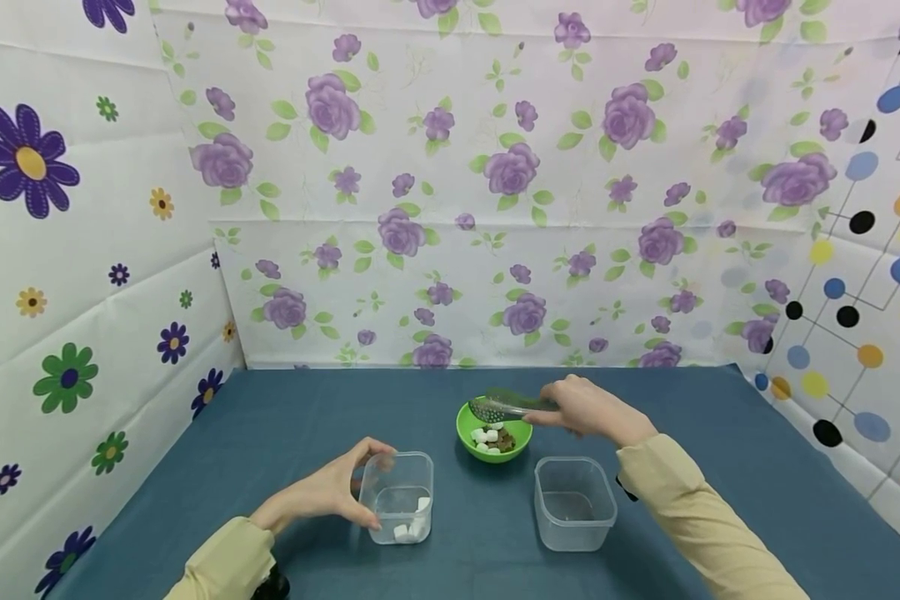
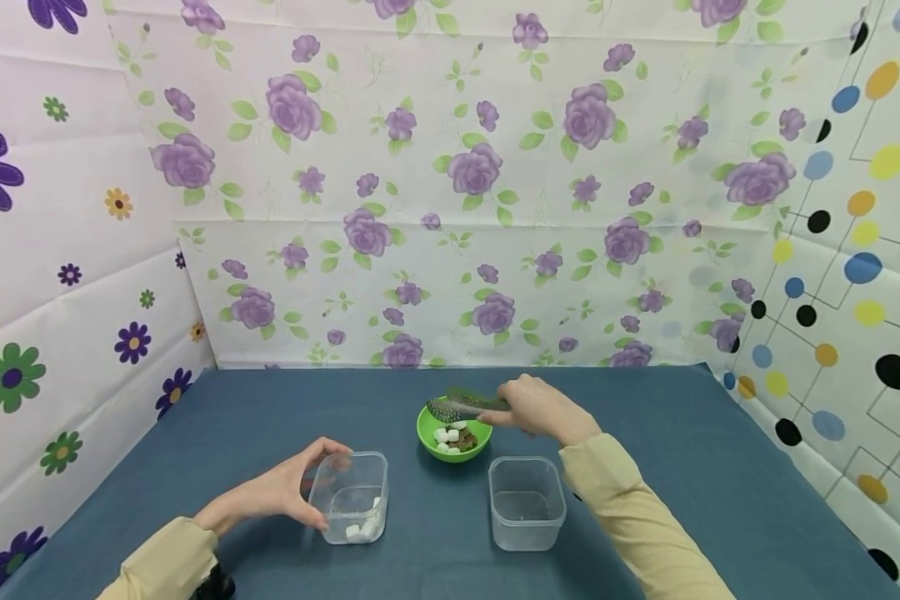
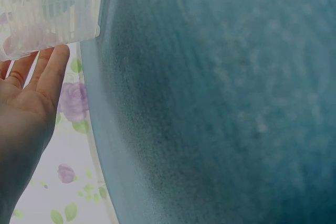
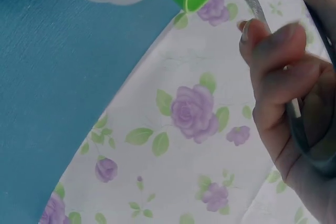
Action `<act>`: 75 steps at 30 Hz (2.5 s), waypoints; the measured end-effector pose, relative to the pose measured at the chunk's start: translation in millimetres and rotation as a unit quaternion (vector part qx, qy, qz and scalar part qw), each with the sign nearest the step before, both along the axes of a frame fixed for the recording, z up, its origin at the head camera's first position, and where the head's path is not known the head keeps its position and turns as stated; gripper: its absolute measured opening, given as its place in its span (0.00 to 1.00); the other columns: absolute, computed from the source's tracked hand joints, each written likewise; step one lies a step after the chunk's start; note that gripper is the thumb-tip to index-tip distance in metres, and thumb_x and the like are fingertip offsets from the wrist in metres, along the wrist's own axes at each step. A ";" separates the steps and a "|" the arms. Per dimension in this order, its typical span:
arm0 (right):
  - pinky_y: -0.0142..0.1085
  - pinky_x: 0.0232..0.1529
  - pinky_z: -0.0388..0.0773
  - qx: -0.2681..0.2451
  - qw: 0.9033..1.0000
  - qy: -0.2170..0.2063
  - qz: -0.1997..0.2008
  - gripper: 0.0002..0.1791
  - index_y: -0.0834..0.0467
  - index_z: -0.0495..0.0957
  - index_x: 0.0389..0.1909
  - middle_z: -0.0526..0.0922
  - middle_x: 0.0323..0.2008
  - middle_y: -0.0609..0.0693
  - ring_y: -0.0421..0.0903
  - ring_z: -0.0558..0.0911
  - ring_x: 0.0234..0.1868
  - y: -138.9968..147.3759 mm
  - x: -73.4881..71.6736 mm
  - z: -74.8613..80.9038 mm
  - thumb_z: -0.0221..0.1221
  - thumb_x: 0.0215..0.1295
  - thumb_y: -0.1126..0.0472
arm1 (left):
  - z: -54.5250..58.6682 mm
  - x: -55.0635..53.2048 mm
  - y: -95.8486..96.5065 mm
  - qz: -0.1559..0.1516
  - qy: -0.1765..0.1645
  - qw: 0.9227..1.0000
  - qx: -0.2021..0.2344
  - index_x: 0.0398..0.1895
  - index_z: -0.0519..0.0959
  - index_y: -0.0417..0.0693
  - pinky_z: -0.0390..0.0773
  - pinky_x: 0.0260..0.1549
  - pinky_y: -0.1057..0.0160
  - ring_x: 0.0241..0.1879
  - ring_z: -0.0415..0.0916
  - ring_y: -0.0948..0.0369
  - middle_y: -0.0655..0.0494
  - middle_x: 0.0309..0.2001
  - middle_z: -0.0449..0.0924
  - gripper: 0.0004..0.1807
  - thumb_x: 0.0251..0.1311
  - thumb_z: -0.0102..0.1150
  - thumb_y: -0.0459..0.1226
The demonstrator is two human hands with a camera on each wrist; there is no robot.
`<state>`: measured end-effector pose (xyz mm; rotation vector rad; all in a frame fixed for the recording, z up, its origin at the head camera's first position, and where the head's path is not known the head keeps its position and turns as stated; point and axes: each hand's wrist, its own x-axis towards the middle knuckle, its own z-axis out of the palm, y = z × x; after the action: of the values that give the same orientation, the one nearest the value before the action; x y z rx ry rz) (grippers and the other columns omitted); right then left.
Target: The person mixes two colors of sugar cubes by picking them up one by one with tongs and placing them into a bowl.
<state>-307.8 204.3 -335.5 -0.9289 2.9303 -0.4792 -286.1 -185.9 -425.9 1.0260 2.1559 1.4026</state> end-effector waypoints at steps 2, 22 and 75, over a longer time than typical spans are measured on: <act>0.33 0.30 0.75 -0.009 1.000 -0.011 -0.008 0.26 0.63 0.75 0.44 0.70 0.08 0.45 0.42 0.71 0.08 -1.1 2.7 1.4 0.53 0.62 0.43 | 0.1 -0.1 0.0 -0.002 -0.001 1.000 0.000 0.61 0.56 0.41 0.66 0.49 0.45 0.60 0.53 0.45 0.38 0.59 0.55 0.39 0.48 0.68 0.36; 0.34 0.13 0.68 -0.044 0.994 -0.057 0.087 0.16 0.47 0.73 0.34 0.72 0.13 0.42 0.42 0.65 0.06 -44.0 29.7 21.1 0.50 0.62 0.40 | -0.6 0.3 -1.8 0.001 -0.014 1.000 0.003 0.61 0.56 0.40 0.65 0.49 0.44 0.59 0.54 0.46 0.39 0.58 0.56 0.39 0.49 0.67 0.36; 0.29 0.12 0.53 0.250 0.952 0.025 0.175 0.28 0.49 0.58 0.07 0.53 0.08 0.42 0.37 0.57 0.09 -164.5 29.9 21.7 0.66 0.49 0.44 | 2.8 -0.5 -0.3 -0.003 -0.021 1.000 0.001 0.61 0.56 0.41 0.66 0.48 0.45 0.58 0.56 0.47 0.39 0.59 0.54 0.39 0.49 0.67 0.37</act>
<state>-277.9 39.8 -313.9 -1.3322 2.6222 0.2939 -286.6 -186.3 -423.1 0.9931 2.1200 1.4107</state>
